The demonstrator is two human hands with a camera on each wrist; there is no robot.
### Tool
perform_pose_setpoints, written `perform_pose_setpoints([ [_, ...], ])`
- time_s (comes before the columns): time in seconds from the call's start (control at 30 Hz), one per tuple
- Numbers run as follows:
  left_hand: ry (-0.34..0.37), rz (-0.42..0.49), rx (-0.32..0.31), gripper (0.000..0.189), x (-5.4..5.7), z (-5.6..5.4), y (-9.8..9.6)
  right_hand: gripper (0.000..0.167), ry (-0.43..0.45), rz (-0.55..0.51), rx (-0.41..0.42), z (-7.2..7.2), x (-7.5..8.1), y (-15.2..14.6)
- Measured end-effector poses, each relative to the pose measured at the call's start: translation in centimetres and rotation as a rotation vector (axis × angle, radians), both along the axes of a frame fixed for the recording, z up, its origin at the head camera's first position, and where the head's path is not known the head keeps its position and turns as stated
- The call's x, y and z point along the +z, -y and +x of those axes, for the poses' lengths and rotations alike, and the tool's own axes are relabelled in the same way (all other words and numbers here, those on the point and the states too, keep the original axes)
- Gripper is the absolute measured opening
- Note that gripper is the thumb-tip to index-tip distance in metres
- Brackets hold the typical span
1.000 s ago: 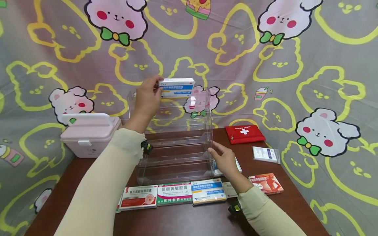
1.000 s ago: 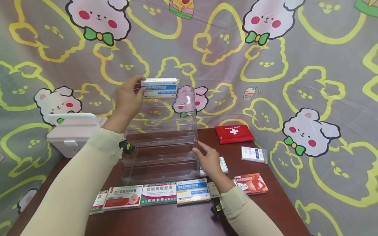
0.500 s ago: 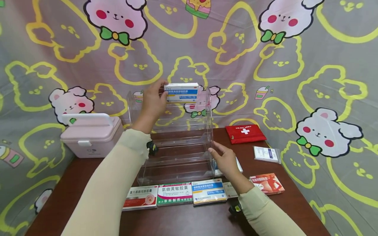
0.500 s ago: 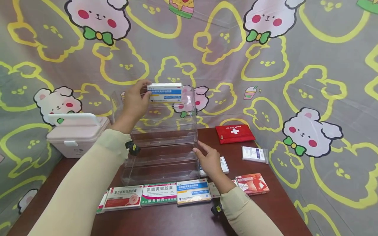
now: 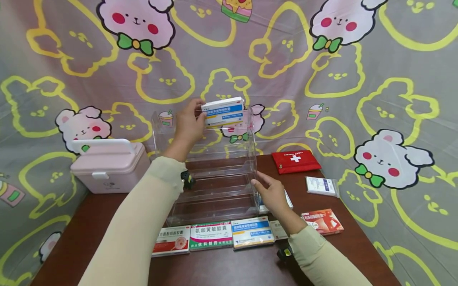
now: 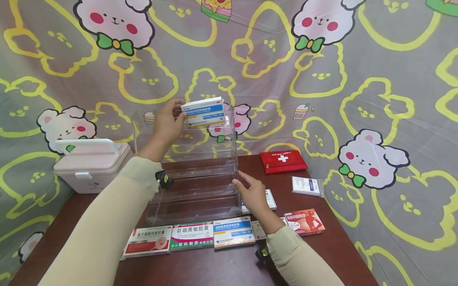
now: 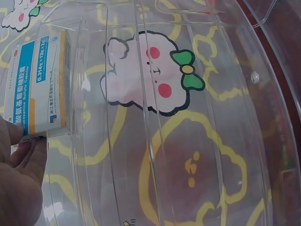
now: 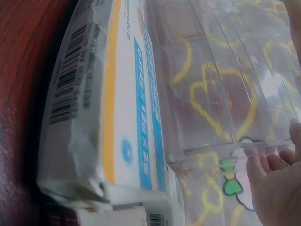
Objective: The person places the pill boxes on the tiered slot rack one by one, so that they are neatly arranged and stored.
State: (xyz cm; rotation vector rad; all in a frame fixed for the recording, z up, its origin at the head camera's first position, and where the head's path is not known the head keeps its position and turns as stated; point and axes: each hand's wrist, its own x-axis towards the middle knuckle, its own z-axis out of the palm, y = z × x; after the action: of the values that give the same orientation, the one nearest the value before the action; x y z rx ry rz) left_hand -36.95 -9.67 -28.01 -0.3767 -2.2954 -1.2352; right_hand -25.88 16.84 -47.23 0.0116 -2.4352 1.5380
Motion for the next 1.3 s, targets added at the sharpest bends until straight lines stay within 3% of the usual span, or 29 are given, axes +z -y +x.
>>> perform_pose_setpoints([
  [0.2, 0.031, -0.021, -0.008, 0.027, 0.0, -0.1, -0.6, 0.051, 0.003, -0.007, 0.003, 0.1, 0.1, 0.2],
  [0.63, -0.003, -0.084, 0.042, 0.043, 0.4, 0.1, -0.6, 0.051, 0.008, -0.012, 0.002, 0.1, 0.3, 0.4],
  [0.83, -0.027, -0.049, 0.048, 0.045, 0.5, 0.5, 0.2, 0.051, 0.009, -0.008, 0.009, 0.0, 0.1, 0.1],
  [1.07, -0.035, -0.043, 0.036, 0.038, 0.0, 2.6, 2.6, 0.049, 0.014, -0.027, 0.009, 0.2, -0.2, -0.1],
  [1.3, -0.061, 0.016, 0.034, 0.035, -1.1, 6.7, 8.5, 0.051, 0.015, -0.014, 0.018, 0.1, 0.1, 0.2],
])
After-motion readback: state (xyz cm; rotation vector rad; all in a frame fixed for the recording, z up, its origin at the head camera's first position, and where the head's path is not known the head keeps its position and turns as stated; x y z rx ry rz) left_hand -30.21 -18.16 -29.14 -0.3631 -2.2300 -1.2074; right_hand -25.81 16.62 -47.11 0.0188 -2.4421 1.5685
